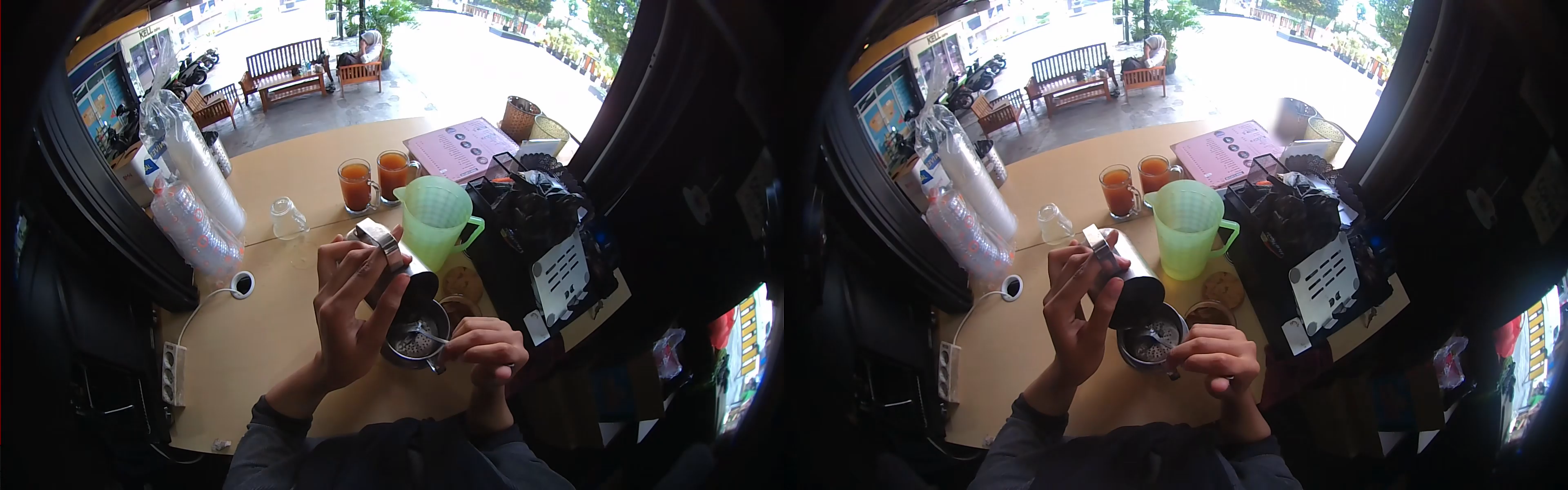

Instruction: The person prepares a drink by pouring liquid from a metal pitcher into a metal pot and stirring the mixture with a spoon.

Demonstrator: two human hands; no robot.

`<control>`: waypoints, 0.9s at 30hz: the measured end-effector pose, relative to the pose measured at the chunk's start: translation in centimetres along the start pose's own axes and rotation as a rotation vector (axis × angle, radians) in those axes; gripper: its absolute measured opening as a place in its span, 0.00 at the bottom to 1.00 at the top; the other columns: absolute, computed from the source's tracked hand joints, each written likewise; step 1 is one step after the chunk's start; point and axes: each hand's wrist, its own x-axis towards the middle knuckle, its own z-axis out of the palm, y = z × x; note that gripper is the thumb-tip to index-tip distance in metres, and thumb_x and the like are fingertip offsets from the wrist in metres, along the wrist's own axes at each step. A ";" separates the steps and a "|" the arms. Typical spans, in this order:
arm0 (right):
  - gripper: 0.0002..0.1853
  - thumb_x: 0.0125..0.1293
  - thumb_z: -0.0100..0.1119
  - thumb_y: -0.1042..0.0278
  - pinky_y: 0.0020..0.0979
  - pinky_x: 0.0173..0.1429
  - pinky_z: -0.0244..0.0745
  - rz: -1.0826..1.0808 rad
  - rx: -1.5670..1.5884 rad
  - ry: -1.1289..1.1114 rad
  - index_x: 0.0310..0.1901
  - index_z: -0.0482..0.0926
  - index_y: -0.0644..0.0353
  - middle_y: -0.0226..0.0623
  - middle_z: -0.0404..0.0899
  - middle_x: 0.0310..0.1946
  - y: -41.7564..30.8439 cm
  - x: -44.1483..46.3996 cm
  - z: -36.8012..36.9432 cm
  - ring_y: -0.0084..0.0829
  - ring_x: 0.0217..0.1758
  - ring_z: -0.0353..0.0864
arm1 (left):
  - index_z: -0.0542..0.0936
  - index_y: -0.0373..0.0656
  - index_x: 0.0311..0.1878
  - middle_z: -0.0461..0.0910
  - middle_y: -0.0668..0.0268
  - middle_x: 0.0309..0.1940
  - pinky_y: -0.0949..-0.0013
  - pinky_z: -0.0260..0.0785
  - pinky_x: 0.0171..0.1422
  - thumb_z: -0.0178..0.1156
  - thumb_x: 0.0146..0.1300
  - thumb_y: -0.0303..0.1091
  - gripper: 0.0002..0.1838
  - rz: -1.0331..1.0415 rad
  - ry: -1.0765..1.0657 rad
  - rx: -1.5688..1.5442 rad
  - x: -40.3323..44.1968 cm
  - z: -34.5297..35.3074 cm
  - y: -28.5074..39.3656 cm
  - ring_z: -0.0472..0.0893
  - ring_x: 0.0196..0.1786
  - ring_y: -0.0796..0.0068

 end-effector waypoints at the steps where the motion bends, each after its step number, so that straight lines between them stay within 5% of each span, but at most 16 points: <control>1: 0.28 0.73 0.41 0.47 0.29 0.22 0.71 0.002 -0.002 -0.001 0.32 0.75 0.68 0.47 0.81 0.24 0.0 0.1 -0.1 0.34 0.19 0.77 | 0.80 0.34 0.49 0.82 0.60 0.43 0.56 0.58 0.63 0.61 0.59 0.28 0.14 -0.006 0.003 -0.005 0.0 0.1 -0.1 0.71 0.49 0.63; 3: 0.28 0.73 0.41 0.47 0.29 0.22 0.71 -0.006 -0.194 0.033 0.31 0.75 0.69 0.49 0.81 0.24 -0.1 0.2 -0.3 0.34 0.18 0.77 | 0.80 0.35 0.49 0.82 0.60 0.43 0.57 0.59 0.63 0.61 0.59 0.28 0.14 -0.025 0.014 -0.029 0.0 0.3 -0.2 0.71 0.49 0.63; 8: 0.29 0.74 0.39 0.46 0.28 0.21 0.71 -0.001 -0.079 0.052 0.31 0.75 0.68 0.49 0.81 0.23 -0.3 0.1 -0.2 0.33 0.17 0.76 | 0.80 0.34 0.51 0.82 0.62 0.43 0.62 0.61 0.61 0.61 0.61 0.28 0.16 -0.076 0.055 -0.115 -0.2 0.6 -0.9 0.71 0.49 0.66; 13: 0.27 0.75 0.34 0.46 0.28 0.20 0.72 -0.066 -0.180 0.251 0.33 0.71 0.65 0.50 0.80 0.22 -1.0 -0.5 -0.3 0.32 0.16 0.77 | 0.75 0.32 0.57 0.80 0.59 0.47 0.69 0.68 0.60 0.53 0.69 0.32 0.18 -0.536 0.250 -0.737 -0.1 1.0 -3.7 0.76 0.52 0.77; 17: 0.26 0.75 0.35 0.47 0.28 0.21 0.74 -0.027 -0.261 0.087 0.33 0.69 0.65 0.50 0.80 0.22 -2.5 0.2 -0.2 0.33 0.17 0.78 | 0.75 0.33 0.57 0.81 0.63 0.44 0.75 0.69 0.54 0.51 0.70 0.31 0.16 -0.822 0.264 -0.984 -1.1 1.1 -8.7 0.79 0.44 0.81; 18: 0.26 0.75 0.35 0.47 0.28 0.21 0.74 -0.027 -0.262 0.087 0.33 0.69 0.65 0.50 0.80 0.22 -2.4 0.1 0.0 0.33 0.17 0.78 | 0.76 0.34 0.56 0.81 0.64 0.44 0.75 0.72 0.48 0.52 0.70 0.32 0.16 -0.854 0.247 -1.005 -1.6 1.3 -9.5 0.80 0.42 0.81; 27: 0.26 0.75 0.35 0.47 0.28 0.22 0.73 0.005 -0.385 0.050 0.33 0.70 0.64 0.52 0.81 0.24 -2.5 0.1 1.2 0.34 0.18 0.79 | 0.78 0.42 0.54 0.81 0.70 0.44 0.68 0.70 0.47 0.55 0.68 0.40 0.17 -1.016 0.057 -0.884 -6.7 2.9 -15.1 0.78 0.45 0.82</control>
